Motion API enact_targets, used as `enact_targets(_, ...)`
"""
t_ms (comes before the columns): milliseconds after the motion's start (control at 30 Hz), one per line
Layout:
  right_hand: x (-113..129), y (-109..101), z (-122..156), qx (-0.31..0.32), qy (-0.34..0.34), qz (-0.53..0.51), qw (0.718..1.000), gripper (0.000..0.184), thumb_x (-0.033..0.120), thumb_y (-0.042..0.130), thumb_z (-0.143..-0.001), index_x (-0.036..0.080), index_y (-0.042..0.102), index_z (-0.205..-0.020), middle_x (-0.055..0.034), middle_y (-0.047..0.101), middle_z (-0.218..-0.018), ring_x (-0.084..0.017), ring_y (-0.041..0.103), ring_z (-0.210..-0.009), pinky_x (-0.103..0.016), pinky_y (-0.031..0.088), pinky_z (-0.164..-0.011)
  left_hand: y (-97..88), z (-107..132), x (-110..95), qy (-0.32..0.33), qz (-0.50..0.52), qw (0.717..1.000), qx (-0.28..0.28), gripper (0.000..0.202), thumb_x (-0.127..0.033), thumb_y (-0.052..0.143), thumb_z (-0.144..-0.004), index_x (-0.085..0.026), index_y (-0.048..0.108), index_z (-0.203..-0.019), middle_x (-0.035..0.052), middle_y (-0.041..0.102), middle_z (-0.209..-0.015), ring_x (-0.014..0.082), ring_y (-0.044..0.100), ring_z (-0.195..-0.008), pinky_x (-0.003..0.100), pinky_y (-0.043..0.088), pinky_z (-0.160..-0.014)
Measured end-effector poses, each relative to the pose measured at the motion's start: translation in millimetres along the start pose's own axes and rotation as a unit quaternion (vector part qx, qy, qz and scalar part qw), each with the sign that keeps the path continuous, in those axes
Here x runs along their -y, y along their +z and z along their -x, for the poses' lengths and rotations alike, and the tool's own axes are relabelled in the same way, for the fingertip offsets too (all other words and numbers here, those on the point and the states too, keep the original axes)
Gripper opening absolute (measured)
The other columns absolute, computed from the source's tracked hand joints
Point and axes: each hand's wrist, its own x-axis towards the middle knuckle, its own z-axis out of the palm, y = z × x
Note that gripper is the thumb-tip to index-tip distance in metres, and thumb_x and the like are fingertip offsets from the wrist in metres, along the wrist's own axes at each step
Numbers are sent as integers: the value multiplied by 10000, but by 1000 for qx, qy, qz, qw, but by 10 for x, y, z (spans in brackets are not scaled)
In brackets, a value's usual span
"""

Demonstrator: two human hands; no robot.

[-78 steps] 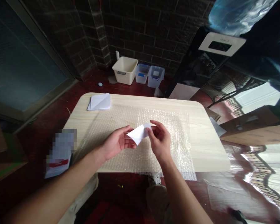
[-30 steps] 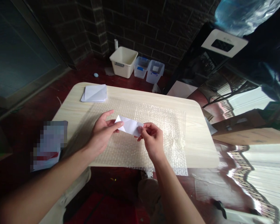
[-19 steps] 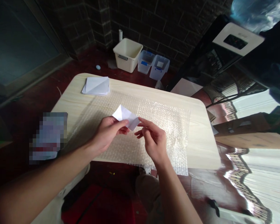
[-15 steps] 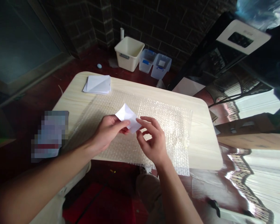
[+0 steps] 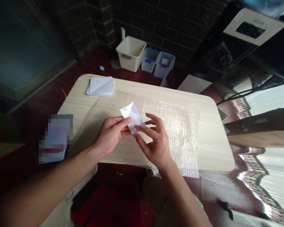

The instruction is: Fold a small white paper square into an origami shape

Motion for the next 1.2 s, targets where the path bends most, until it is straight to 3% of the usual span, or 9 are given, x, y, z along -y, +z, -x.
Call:
enact_targets(100,1,16,10,11,-16,18,1000,261,240,776,-932,403,832,-1128,-63,574,-1466,-315,656,-1166,-540,640,-879,26,25,1,-5,-20,1000,-6,292,-400,794,-890,-115,799,-826,106,795,-864,212,753,-769,382,654,-767)
enact_targets(200,1,37,14,3,-8,-3,1000,230,234,765,-948,395,840,-1093,-59,584,-1457,-306,652,-1182,-536,625,-905,50,43,-6,-28,-1,1000,-7,257,-359,813,-871,-104,801,-845,105,795,-864,213,761,-786,392,661,-800)
enact_targets(367,-18,87,7,-43,84,-115,989,47,295,786,-940,291,829,-923,-86,639,-1385,-298,681,-1168,-555,580,-1033,62,43,-13,-47,56,997,-1,242,-303,825,-857,-85,810,-960,151,824,-968,261,798,-906,434,643,-912)
enact_targets(467,-32,92,-2,-44,121,-127,984,114,327,771,-952,254,801,-869,-113,686,-1279,-320,668,-1225,-528,584,-1017,59,31,-1,-37,40,998,-8,259,-308,822,-856,-83,804,-984,159,826,-978,271,801,-897,442,643,-901)
enact_targets(567,-9,70,-10,-29,98,-90,991,117,305,739,-972,244,782,-882,-117,700,-1239,-319,662,-1236,-505,585,-999,63,24,27,-45,14,999,3,259,-290,818,-846,-87,806,-1006,143,824,-971,247,792,-874,413,646,-883)
enact_targets(700,47,47,-9,35,19,-39,998,100,247,684,-997,234,761,-935,-120,665,-1320,-294,684,-1164,-496,591,-979,78,22,54,-92,19,996,11,214,-228,800,-818,-80,798,-973,128,816,-918,205,770,-796,344,651,-799)
enact_targets(800,49,60,-3,45,-11,-21,999,85,206,650,-1012,218,721,-965,-135,640,-1355,-282,685,-1146,-490,598,-959,86,20,54,-95,6,995,0,204,-197,801,-796,-81,784,-964,128,815,-924,211,771,-790,342,655,-779)
enact_targets(967,9,86,-2,22,-8,-8,1000,83,175,578,-1044,222,645,-1027,-143,652,-1303,-289,665,-1191,-490,593,-944,82,18,55,-74,11,997,7,191,-214,768,-822,-80,774,-958,144,817,-944,246,785,-811,392,667,-803)
enact_targets(1200,-1,50,-12,2,38,-11,999,77,222,572,-1055,226,620,-996,-128,656,-1287,-261,684,-1085,-424,603,-795,78,33,12,-91,77,992,30,247,-209,663,-830,-43,750,-991,200,814,-970,328,802,-889,479,665,-843)
